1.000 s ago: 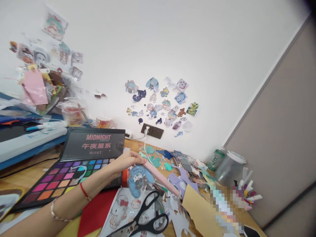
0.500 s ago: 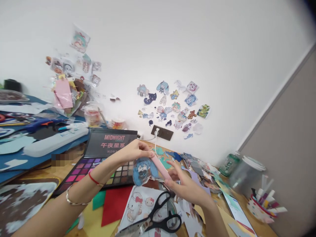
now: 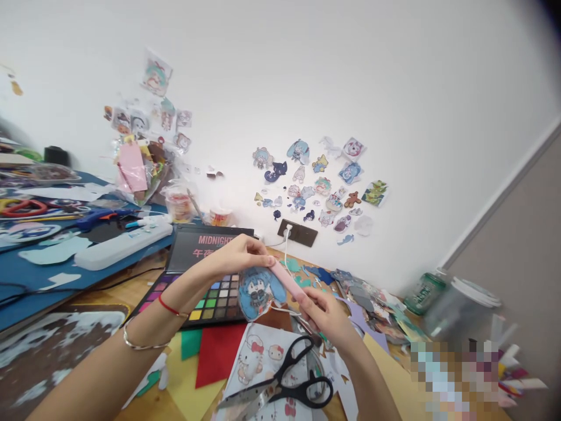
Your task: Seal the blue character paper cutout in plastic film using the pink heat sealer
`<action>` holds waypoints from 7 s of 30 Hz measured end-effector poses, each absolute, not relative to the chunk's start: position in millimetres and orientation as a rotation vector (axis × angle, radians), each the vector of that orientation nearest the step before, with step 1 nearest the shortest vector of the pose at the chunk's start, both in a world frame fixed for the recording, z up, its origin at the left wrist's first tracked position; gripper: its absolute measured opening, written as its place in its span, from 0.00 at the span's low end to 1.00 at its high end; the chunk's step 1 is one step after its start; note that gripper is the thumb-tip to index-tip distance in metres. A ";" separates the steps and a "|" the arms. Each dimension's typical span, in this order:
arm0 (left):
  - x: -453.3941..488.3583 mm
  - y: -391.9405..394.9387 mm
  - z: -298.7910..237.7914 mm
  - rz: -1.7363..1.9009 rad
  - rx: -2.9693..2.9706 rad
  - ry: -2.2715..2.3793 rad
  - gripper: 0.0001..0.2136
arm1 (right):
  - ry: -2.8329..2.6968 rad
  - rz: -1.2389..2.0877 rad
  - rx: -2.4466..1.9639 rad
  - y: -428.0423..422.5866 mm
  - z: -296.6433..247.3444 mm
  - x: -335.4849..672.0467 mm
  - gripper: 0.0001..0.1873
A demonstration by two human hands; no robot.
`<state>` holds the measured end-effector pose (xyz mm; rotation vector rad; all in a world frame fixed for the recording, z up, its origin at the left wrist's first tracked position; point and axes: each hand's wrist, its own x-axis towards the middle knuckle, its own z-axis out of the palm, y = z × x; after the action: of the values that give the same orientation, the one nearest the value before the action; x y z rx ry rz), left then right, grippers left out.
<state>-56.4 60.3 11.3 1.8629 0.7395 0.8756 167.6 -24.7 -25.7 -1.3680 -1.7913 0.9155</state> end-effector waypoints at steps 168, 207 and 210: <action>-7.3 44.2 -14.5 0.834 2.815 0.558 0.07 | -2.317 -0.628 -1.509 -21.5 -12.6 220.4 0.21; 22.2 29.5 -31.3 0.768 1.798 0.739 0.19 | -1.562 -0.447 -2.174 -7.9 -16.7 219.2 0.30; 21.5 29.4 -31.8 0.825 1.889 0.749 0.18 | -1.555 -0.445 -2.116 -9.7 -17.8 215.3 0.29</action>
<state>21.5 29.4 -31.8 1.8891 0.7491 0.8248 215.3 -9.7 -17.8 -2.1162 -1.5548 -0.4452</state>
